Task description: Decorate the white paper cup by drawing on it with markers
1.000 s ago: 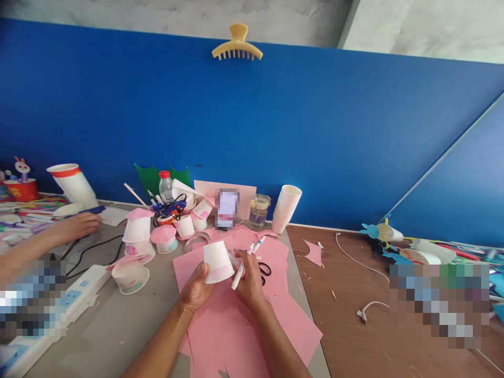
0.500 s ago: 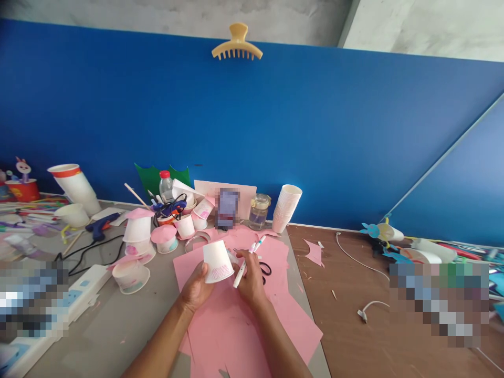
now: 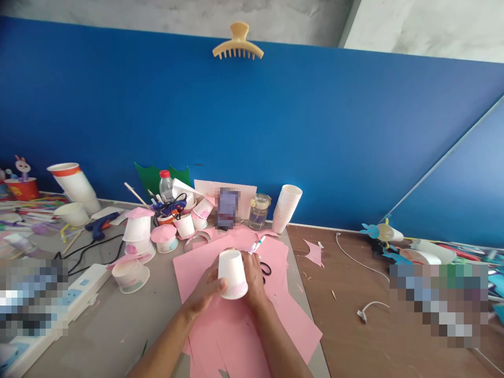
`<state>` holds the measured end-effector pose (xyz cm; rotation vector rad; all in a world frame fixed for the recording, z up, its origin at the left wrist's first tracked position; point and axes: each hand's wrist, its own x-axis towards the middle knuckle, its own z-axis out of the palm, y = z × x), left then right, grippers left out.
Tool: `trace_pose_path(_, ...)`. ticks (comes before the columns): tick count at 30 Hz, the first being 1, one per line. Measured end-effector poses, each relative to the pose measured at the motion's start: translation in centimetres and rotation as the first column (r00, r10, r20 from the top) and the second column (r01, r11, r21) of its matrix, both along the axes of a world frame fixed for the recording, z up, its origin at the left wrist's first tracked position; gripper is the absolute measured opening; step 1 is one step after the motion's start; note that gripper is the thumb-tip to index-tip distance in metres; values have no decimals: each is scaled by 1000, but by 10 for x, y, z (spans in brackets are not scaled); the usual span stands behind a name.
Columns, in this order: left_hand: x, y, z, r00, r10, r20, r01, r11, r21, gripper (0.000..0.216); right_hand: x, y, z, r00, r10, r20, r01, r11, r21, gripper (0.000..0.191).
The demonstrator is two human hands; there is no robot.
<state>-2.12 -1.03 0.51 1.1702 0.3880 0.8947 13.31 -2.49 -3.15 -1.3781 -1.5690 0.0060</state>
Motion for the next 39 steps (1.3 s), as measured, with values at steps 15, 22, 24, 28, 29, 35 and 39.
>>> trace_pose_path(15,2,-13,10,959,-96,-267,159,961,228,75,11,9,-28,994,-89,-67,95,991,95,23)
trace_pose_path(22,3,-14,10,944,-91,-319,181,946,268,69,25,12,-31,993,-111,-46,115,988,100,25)
trace_pose_path(24,4,-13,9,943,-102,-316,193,942,273,73,27,12,-31,997,-73,-5,73,992,101,26)
trace_pose_path(28,5,-11,6,944,-143,-296,217,947,236,80,26,12,-29,996,-52,67,45,994,98,25)
trace_pose_path(29,5,-11,5,947,-143,-288,212,951,225,81,25,11,-28,996,-61,68,55,994,95,25)
trace_pose_path(35,1,-4,-6,976,23,-217,7,990,137,90,21,9,-19,981,-194,24,191,978,81,31)
trace_pose_path(39,-2,11,-14,942,308,-132,-308,951,22,66,19,11,-15,960,-267,88,254,958,135,36)
